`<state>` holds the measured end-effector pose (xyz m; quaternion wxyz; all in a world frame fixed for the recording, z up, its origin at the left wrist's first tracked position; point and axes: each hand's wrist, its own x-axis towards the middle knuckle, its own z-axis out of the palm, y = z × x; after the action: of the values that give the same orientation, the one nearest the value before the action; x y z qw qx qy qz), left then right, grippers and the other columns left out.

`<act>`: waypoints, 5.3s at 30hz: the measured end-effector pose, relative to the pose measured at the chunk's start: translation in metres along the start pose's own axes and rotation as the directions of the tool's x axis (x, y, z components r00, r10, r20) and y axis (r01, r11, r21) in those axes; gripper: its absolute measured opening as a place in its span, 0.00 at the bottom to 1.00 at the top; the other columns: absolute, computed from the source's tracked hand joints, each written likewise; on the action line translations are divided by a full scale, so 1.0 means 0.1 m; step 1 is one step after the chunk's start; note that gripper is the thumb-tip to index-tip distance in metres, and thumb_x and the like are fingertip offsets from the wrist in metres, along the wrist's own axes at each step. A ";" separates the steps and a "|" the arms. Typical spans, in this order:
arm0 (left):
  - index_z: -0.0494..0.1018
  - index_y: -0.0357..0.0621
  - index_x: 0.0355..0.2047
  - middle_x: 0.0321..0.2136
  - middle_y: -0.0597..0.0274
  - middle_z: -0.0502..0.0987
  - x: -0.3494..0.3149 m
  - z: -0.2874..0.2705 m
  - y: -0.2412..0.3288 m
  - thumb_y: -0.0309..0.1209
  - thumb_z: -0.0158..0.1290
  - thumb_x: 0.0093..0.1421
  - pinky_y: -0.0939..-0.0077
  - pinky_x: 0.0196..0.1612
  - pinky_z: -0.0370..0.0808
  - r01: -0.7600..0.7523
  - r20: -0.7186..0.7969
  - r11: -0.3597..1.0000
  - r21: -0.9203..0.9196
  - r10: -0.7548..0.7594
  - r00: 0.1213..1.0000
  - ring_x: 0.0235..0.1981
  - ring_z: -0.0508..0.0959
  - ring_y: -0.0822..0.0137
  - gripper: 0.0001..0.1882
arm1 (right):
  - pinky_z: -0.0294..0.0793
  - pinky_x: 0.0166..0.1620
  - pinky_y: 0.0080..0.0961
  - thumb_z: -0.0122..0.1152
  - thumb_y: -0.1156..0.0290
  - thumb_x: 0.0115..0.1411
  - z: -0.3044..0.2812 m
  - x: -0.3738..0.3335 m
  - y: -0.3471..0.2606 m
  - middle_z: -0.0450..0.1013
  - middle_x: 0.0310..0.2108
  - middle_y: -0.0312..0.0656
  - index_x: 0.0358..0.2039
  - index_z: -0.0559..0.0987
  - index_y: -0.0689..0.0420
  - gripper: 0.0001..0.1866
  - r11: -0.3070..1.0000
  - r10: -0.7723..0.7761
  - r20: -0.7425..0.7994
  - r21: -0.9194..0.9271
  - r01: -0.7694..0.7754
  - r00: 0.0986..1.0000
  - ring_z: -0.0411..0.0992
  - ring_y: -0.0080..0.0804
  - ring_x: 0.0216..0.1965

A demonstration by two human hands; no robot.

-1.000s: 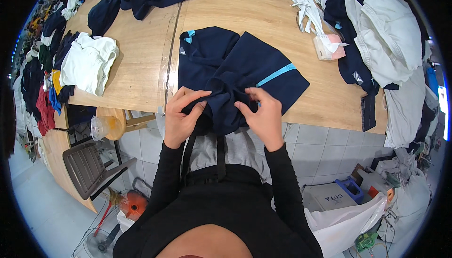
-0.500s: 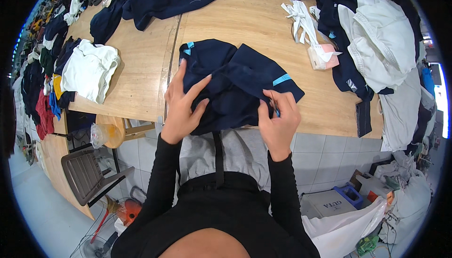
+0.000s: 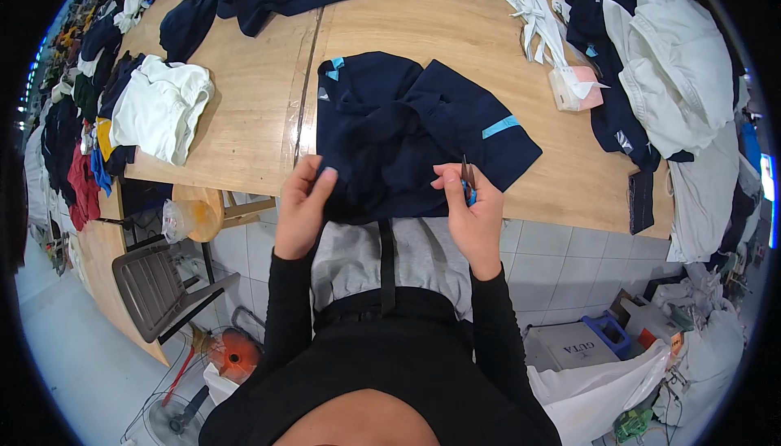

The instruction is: Inspecting a navy blue pair of shorts for defects and trimming loose threads using thread snips.

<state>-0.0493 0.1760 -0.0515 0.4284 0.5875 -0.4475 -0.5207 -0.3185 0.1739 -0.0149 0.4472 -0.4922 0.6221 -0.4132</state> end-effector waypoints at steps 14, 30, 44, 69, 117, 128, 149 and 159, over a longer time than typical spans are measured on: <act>0.57 0.45 0.72 0.65 0.53 0.73 -0.10 0.10 0.18 0.16 0.57 0.66 0.63 0.70 0.73 0.241 0.294 0.596 -0.766 -0.009 0.956 0.67 0.76 0.61 0.36 | 0.67 0.35 0.15 0.69 0.74 0.70 0.01 -0.14 -0.08 0.83 0.34 0.34 0.46 0.86 0.64 0.08 0.997 -0.022 0.102 0.081 0.013 0.995 0.70 0.13 0.30; 0.53 0.52 0.76 0.70 0.53 0.69 -0.15 0.46 0.03 0.16 0.54 0.71 0.60 0.72 0.72 0.027 0.065 0.573 -0.819 0.045 0.997 0.70 0.73 0.59 0.38 | 0.71 0.26 0.22 0.74 0.87 0.53 0.65 -0.46 -0.49 0.78 0.28 0.39 0.38 0.86 0.62 0.12 0.857 -0.514 0.302 0.158 0.490 0.803 0.75 0.26 0.23; 0.55 0.49 0.74 0.66 0.54 0.73 -0.16 0.39 0.07 0.15 0.55 0.69 0.69 0.65 0.77 -0.011 0.024 0.565 -0.825 0.056 0.998 0.64 0.77 0.66 0.37 | 0.76 0.30 0.26 0.75 0.87 0.54 0.66 -0.37 -0.47 0.79 0.32 0.41 0.40 0.87 0.61 0.12 0.834 -0.543 0.361 0.125 0.537 0.758 0.78 0.32 0.27; 0.82 0.38 0.51 0.39 0.57 0.78 -0.24 -0.41 -0.20 0.12 0.55 0.59 0.75 0.45 0.75 -0.100 -0.366 0.904 0.416 0.267 0.891 0.39 0.78 0.65 0.20 | 0.76 0.35 0.32 0.72 0.80 0.59 -0.11 0.28 0.34 0.77 0.28 0.39 0.41 0.82 0.62 0.10 0.874 -0.338 -0.185 -0.425 0.235 0.923 0.79 0.33 0.30; 0.77 0.39 0.60 0.58 0.50 0.76 -0.31 -0.34 -0.45 0.28 0.74 0.54 0.58 0.63 0.74 -0.025 -0.306 0.808 0.589 0.251 0.918 0.60 0.75 0.49 0.32 | 0.75 0.56 0.42 0.65 0.81 0.63 -1.15 0.35 1.39 0.70 0.51 0.54 0.67 0.74 0.61 0.30 0.712 -0.177 -0.431 -0.677 -0.187 0.885 0.73 0.54 0.53; 0.83 0.46 0.51 0.66 0.49 0.71 -0.31 -0.28 -0.51 0.31 0.76 0.53 0.53 0.66 0.71 -0.055 -0.282 0.723 0.689 0.337 0.898 0.67 0.68 0.45 0.24 | 0.69 0.61 0.48 0.65 0.74 0.65 -1.07 0.50 1.39 0.73 0.51 0.49 0.64 0.80 0.54 0.25 0.515 -0.247 -0.505 -0.791 -0.329 0.827 0.70 0.52 0.56; 0.80 0.36 0.50 0.52 0.50 0.76 0.16 -0.03 -0.23 0.09 0.54 0.54 0.63 0.53 0.79 -0.310 -0.330 0.666 0.678 0.654 0.681 0.49 0.81 0.49 0.23 | 0.75 0.35 0.30 0.61 0.82 0.69 -0.39 0.41 0.55 0.80 0.35 0.43 0.45 0.86 0.60 0.09 0.799 -0.475 -0.371 -0.561 0.215 0.798 0.76 0.37 0.30; 0.74 0.38 0.61 0.51 0.51 0.76 0.18 0.00 -0.72 0.17 0.62 0.59 0.70 0.48 0.80 -0.233 -0.501 0.928 0.292 0.355 0.789 0.46 0.81 0.57 0.29 | 0.73 0.59 0.44 0.72 0.78 0.56 0.14 0.19 0.40 0.77 0.61 0.52 0.38 0.91 0.55 0.09 0.762 -0.478 0.062 -0.466 0.449 0.876 0.73 0.54 0.58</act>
<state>-0.0422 0.1748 -0.1255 0.5480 0.6763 -0.4466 -0.2069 -0.3172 0.1615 -0.0594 0.1803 -0.7105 0.5749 -0.3635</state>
